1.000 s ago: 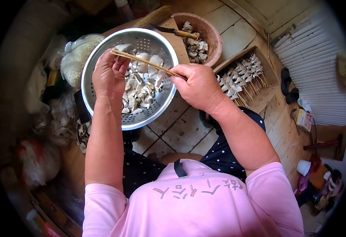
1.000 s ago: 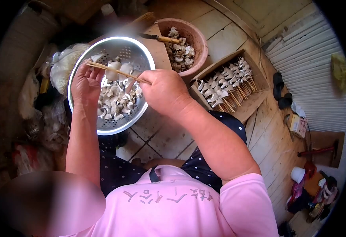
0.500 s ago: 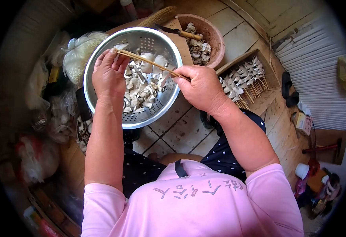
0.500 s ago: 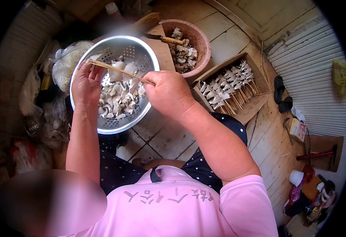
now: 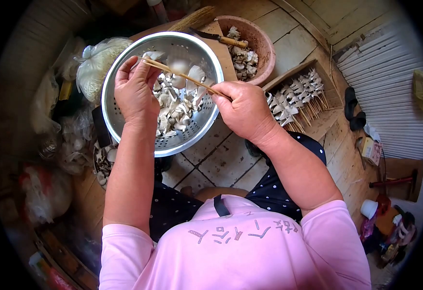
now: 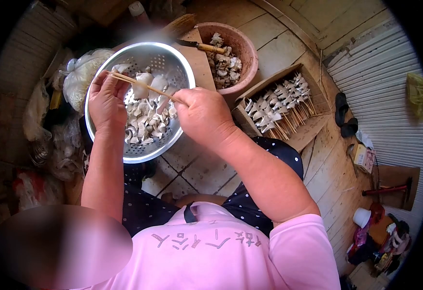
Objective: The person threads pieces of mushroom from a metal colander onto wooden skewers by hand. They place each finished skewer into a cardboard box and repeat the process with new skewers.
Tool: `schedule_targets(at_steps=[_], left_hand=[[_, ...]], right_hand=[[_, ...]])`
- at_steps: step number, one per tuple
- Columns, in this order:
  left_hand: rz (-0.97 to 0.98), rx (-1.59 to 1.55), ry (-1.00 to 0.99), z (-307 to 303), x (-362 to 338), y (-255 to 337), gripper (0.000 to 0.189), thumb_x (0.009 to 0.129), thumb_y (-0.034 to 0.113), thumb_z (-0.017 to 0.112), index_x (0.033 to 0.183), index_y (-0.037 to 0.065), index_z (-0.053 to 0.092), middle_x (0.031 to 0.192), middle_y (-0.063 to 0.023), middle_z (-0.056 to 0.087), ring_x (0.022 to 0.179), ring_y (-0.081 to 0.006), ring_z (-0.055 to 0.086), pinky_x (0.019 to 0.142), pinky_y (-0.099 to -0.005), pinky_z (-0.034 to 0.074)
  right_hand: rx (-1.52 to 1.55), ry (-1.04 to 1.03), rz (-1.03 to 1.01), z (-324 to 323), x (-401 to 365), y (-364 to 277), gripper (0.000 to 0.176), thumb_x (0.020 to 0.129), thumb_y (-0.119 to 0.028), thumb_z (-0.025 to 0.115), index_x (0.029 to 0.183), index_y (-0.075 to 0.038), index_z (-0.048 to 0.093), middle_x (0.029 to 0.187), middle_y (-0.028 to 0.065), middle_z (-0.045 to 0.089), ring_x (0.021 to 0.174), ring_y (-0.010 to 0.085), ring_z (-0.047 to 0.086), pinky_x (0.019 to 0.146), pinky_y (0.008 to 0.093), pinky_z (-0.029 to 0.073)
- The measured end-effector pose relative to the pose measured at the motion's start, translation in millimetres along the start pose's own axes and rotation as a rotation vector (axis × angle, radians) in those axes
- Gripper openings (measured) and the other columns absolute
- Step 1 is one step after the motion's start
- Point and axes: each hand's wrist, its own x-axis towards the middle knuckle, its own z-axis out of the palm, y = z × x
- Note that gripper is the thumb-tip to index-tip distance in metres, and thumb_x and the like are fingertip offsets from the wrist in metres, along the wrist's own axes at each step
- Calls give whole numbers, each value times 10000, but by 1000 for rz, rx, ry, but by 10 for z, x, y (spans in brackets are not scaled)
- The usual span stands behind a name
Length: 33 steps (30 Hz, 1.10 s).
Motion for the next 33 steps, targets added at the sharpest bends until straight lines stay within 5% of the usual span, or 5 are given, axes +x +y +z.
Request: schedule_targets(at_steps=[9,14,26,30,33], left_hand=[[-76,26,-64,27,-172,-25,355,901,48,651,1204,-21,481,1019,-135,661,890,-208,684,791,-305,576],[-103,64,-91,81,-291,-14,374,914,76,650,1234,-22,484,1062,-149,640,953,-227,663,840,-319,549],[-127,40,-89,-146,177,-31,302,890,162,673,1115,-10,568,949,-114,664,824,-163,667,755,-309,554],[-165,405,-223,-396,439,-371,170,844,122,678,980,20,665,785,-81,661,769,-123,653,681,-287,531],[-161,1202,-379,-515,496,-608,260,797,232,699,912,0,711,778,-149,693,765,-210,683,724,-340,530]], right_hand=[[37,9,-3,40,-13,22,155,837,-132,579,901,-44,689,863,170,664,831,351,637,767,424,511],[24,42,-80,64,10,41,142,816,-81,652,934,-16,697,827,152,680,754,294,663,695,360,514],[169,66,72,-105,125,-6,161,828,-128,625,933,-38,707,804,175,678,743,317,665,693,379,521],[134,75,27,-89,122,1,164,828,-126,626,939,-37,708,793,172,679,731,312,667,688,380,522],[144,62,31,-106,119,-6,159,828,-124,627,932,-35,707,809,172,680,746,312,667,694,379,521]])
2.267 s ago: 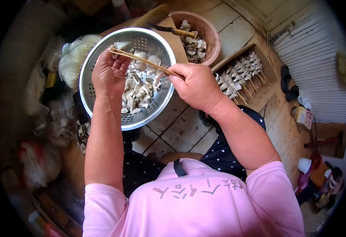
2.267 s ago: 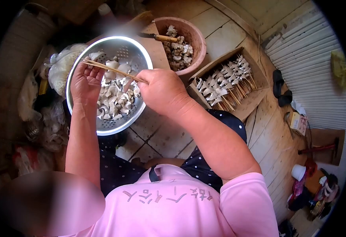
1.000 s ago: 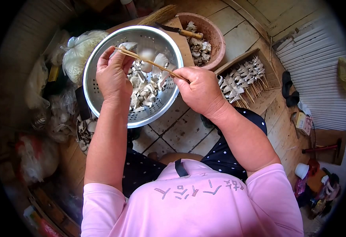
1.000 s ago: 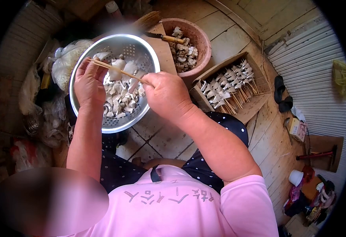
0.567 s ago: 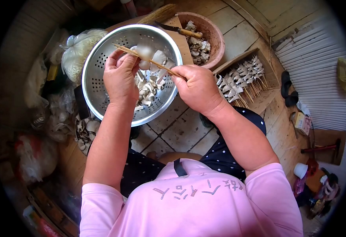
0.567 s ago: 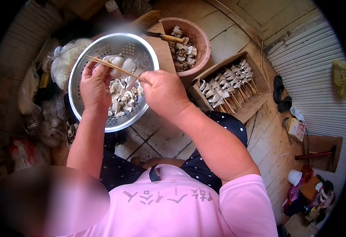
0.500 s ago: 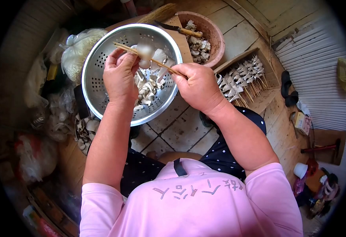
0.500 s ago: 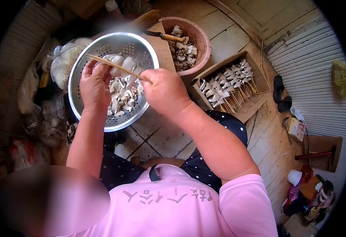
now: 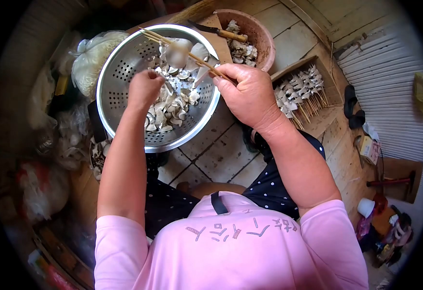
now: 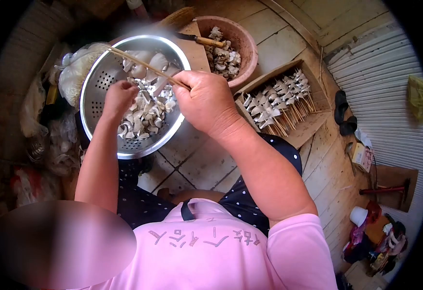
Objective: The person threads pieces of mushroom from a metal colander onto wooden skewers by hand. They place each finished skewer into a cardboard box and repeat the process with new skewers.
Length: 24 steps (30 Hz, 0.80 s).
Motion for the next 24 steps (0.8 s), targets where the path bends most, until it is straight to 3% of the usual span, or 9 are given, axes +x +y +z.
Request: schedule_targets(at_steps=[2,3,8,11,13,15,16,17,24], left_hand=[[-45,296,-57,100,-14,-63,373,784,356,681,903,6,729,887,-195,707,867,-346,687,804,-404,525],[-50,423,-86,149,-17,-78,371,793,369,666,927,30,736,922,-202,705,900,-357,683,824,-422,522],[-47,521,42,411,-24,-153,355,773,349,673,967,55,721,942,-195,703,899,-353,683,820,-417,528],[-52,425,-10,348,26,-137,347,766,329,663,982,61,711,969,-183,703,883,-357,680,826,-410,528],[-54,329,0,233,24,-46,262,787,253,657,926,34,689,918,-167,708,807,-307,701,730,-399,552],[-158,-507,-107,56,11,77,164,804,172,653,884,30,634,841,-134,693,737,-234,705,614,-339,561],[-158,-741,-121,-40,-24,180,122,826,120,642,896,40,582,827,-111,669,693,-178,692,561,-279,562],[-123,-892,-127,-163,-126,317,151,832,116,637,931,22,571,872,-125,671,704,-185,690,617,-285,587],[-35,-1255,-68,-503,-456,537,189,875,104,632,1026,-2,589,902,-128,677,770,-188,696,688,-304,596]], right_hand=[[-50,4,-45,-4,-3,28,185,845,-123,662,977,1,695,798,125,691,711,196,658,665,305,507],[-51,6,-44,-9,-3,28,185,845,-123,662,977,1,695,798,125,691,711,196,658,665,305,507],[-5,-27,13,4,-7,-7,156,851,-113,652,957,-8,696,767,117,679,673,194,640,625,312,493],[13,-49,27,8,-3,2,147,855,-113,648,949,-11,696,769,122,679,674,200,640,626,310,488],[-21,-67,25,-12,0,33,147,857,-115,646,948,-12,697,775,125,680,681,203,643,634,308,489],[-62,-88,11,-39,11,47,147,859,-117,645,948,-14,697,781,127,682,688,207,645,642,306,489],[-51,-85,20,-51,9,43,147,860,-117,641,948,-14,697,790,131,683,698,208,648,652,308,492],[-40,-83,26,-65,14,36,147,862,-117,638,948,-14,696,799,135,685,708,209,650,662,309,494],[-69,-102,-15,-37,17,17,158,834,-118,652,941,-12,700,820,140,692,735,244,667,682,326,507]])
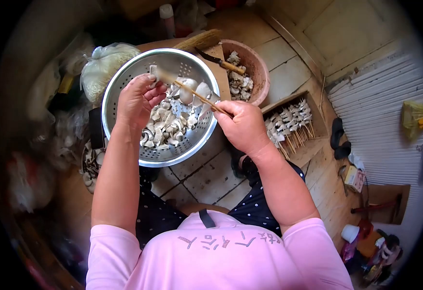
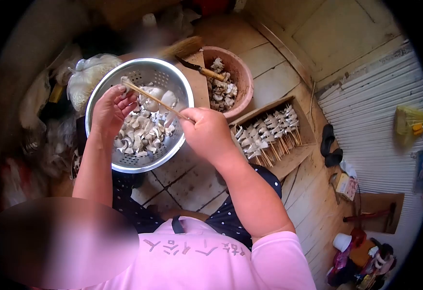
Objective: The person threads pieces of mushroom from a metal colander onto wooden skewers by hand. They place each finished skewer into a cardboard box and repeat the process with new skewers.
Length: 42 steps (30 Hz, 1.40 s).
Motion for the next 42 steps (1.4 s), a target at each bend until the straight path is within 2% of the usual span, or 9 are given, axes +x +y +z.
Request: schedule_targets(at_steps=[13,19,26,29,35,42], left_hand=[[132,-103,105,-193,-119,170,206,883,94,675,1054,0,611,878,-96,691,762,-162,697,669,-281,587],[215,56,114,-237,-173,256,201,874,102,692,1026,-3,615,870,-100,696,740,-163,697,665,-264,584],[57,5,63,-385,-182,354,214,894,120,667,1053,-15,617,862,-101,695,702,-142,689,625,-244,586],[-3,61,27,-433,-197,372,201,874,152,704,1004,13,641,857,-94,694,628,-90,634,545,-206,515],[-57,135,32,-385,-265,377,210,868,157,719,1007,19,645,834,-75,693,560,-49,562,494,-179,421],[-61,143,25,-339,-287,353,202,863,154,729,991,23,644,823,-72,692,548,-46,542,491,-180,405]], right_hand=[[1,-68,42,245,80,-167,174,840,-110,653,960,1,711,822,100,693,739,157,649,688,287,505],[-3,-60,24,355,134,-167,167,833,-95,663,959,0,716,824,94,698,731,145,647,678,273,502],[-63,-23,-95,432,164,-182,138,824,-79,672,930,-8,724,775,101,688,697,164,647,644,279,495],[-59,-10,-112,450,157,-207,129,819,-73,676,920,-9,724,755,100,678,678,170,640,630,281,490],[-38,-28,-91,465,139,-190,122,823,-74,679,916,-9,724,747,90,672,671,159,629,629,275,484],[11,-61,-40,465,115,-163,127,824,-69,681,926,-8,726,772,75,683,692,139,629,640,271,485]])
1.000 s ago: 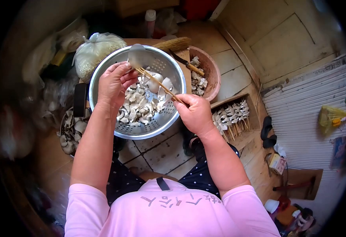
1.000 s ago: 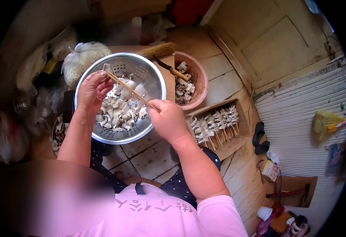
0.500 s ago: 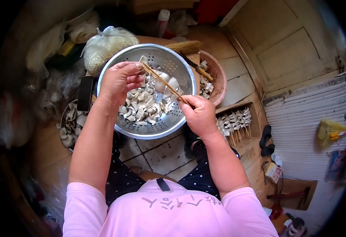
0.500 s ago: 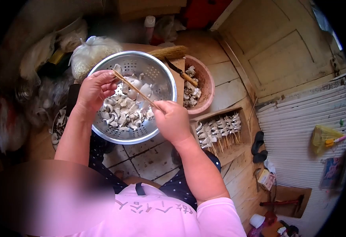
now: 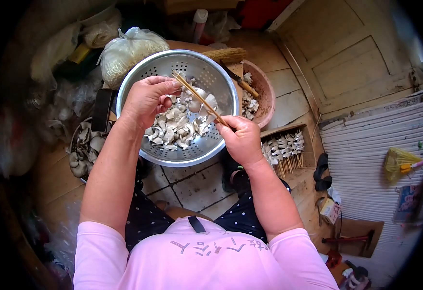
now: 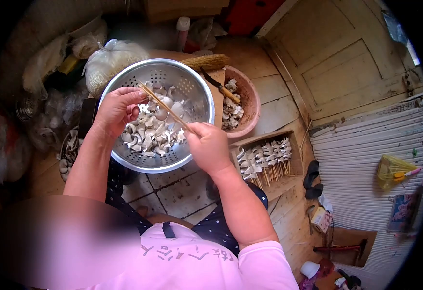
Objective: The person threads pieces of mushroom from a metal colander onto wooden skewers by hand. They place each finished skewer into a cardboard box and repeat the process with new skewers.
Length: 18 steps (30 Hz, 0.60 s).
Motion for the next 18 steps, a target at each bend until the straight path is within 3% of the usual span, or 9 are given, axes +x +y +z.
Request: schedule_targets(at_steps=[6,9,11,12,14,15,17,18], left_hand=[[-29,14,2,58,26,-81,208,862,134,720,997,7,625,833,-84,679,516,-56,532,460,-168,405],[11,1,7,67,37,-96,204,842,153,738,971,26,643,801,-47,673,553,-58,545,514,-190,425],[12,-13,19,71,44,-108,199,844,162,735,966,31,648,824,-48,672,604,-59,562,546,-205,452],[11,-12,19,76,49,-117,199,844,162,735,966,31,648,824,-48,672,604,-59,562,546,-205,452],[71,-38,-18,101,60,-135,230,844,163,733,1008,35,635,862,-59,664,733,-99,622,621,-219,500],[69,-37,-19,134,48,-134,230,844,163,733,1008,35,635,862,-59,664,733,-99,622,621,-219,500],[75,-47,3,213,6,-126,281,854,103,718,1085,5,592,946,-84,659,875,-159,670,733,-282,580],[74,-46,2,232,8,-151,281,854,103,718,1085,5,592,946,-84,659,875,-159,670,733,-282,580]], right_hand=[[23,-14,16,9,-6,24,135,827,-70,681,937,-7,725,780,71,684,702,128,625,644,266,483],[41,-20,42,-14,11,-25,137,832,-73,678,940,-3,723,783,68,684,705,121,621,649,263,483],[72,-49,108,-27,10,-54,190,817,-127,640,944,-2,707,829,145,679,752,241,653,711,327,499],[73,-49,110,-23,11,-46,190,817,-127,640,944,-2,707,829,145,679,752,241,653,711,327,499],[77,-28,66,-19,15,-26,148,843,-95,680,950,-1,720,795,67,688,709,115,616,653,259,481],[77,-26,68,-24,15,-26,148,843,-95,680,950,-1,720,795,67,688,709,115,616,653,259,481],[73,-39,105,-36,16,-46,200,823,-132,637,961,-7,709,832,142,682,746,233,655,705,325,502],[74,-38,106,-43,15,-61,200,823,-132,637,961,-7,709,832,142,682,746,233,655,705,325,502]])
